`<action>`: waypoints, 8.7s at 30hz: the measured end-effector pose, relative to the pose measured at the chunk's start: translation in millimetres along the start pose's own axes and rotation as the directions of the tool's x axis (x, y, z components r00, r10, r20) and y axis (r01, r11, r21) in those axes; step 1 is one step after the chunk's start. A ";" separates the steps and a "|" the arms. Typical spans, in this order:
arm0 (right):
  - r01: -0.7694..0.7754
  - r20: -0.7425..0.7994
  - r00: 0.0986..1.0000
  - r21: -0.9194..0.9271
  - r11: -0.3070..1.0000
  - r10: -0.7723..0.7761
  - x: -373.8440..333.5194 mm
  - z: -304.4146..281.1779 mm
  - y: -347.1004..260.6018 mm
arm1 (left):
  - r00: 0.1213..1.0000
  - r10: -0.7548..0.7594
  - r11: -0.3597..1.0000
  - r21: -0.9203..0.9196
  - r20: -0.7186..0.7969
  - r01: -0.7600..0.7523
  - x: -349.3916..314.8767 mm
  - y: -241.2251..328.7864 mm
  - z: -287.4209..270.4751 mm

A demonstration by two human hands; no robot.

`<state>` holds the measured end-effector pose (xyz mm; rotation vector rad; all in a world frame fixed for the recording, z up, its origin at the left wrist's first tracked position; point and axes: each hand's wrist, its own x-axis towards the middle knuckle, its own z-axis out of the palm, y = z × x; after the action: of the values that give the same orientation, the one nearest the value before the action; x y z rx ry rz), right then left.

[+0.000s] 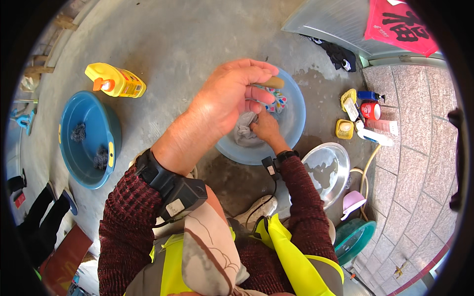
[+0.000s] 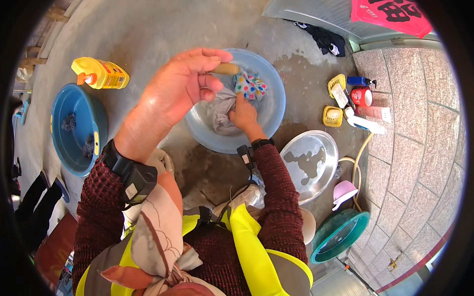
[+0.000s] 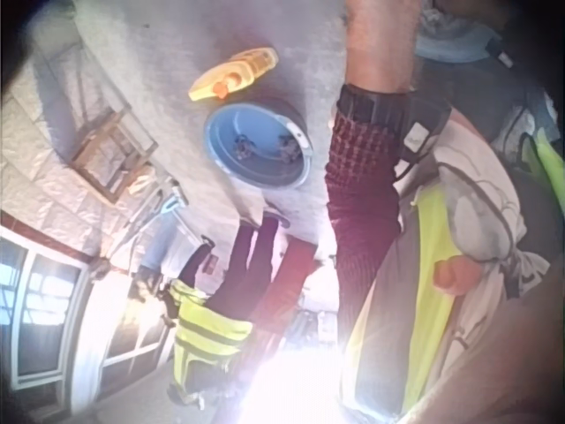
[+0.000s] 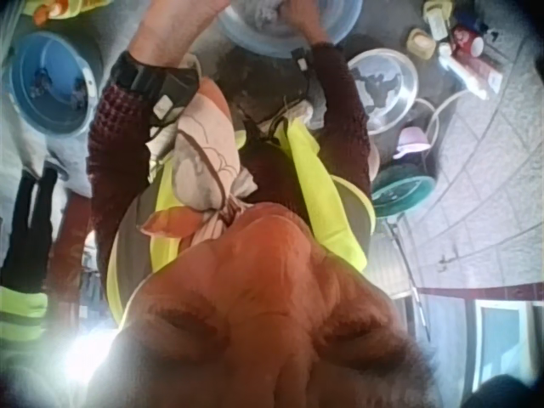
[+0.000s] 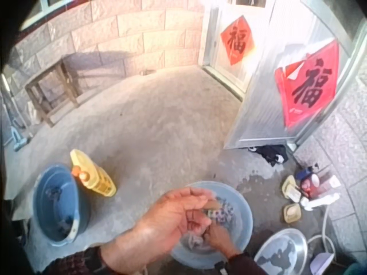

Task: The person washes a small piece of cloth by hand in a blue basin. They fill the basin with water from a wall tap, add a small amount of liquid detergent, and scrub the cloth with a sponge. The person then rinses the cloth under running water and wrings it out.

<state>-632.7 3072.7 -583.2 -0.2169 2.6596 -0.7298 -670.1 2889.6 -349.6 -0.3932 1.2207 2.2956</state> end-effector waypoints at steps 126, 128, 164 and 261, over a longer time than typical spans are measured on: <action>0.062 -0.035 0.998 0.451 0.890 -0.051 -64.9 -173.0 -72.3 | 0.966 -0.020 -0.203 0.945 0.259 -0.257 12.3 -40.5 7.2; 0.025 -0.076 0.997 0.497 0.867 0.014 -65.4 -176.5 -76.4 | 0.967 -0.004 -0.137 0.957 0.256 -0.255 16.8 -45.6 10.0; -0.034 0.170 0.965 0.838 -0.545 0.200 -52.9 -128.0 -63.1 | 0.930 0.192 0.636 0.682 0.313 -0.361 51.3 -76.8 17.2; 0.125 0.031 0.964 0.822 -0.556 0.264 -64.8 -157.2 -116.5 | 0.911 0.323 0.946 0.103 -0.258 -0.306 15.8 -39.9 54.9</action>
<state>-629.1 3061.4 -377.5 0.6889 0.6963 -2.8413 -661.9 2958.6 -353.9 -0.5378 1.5866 2.5287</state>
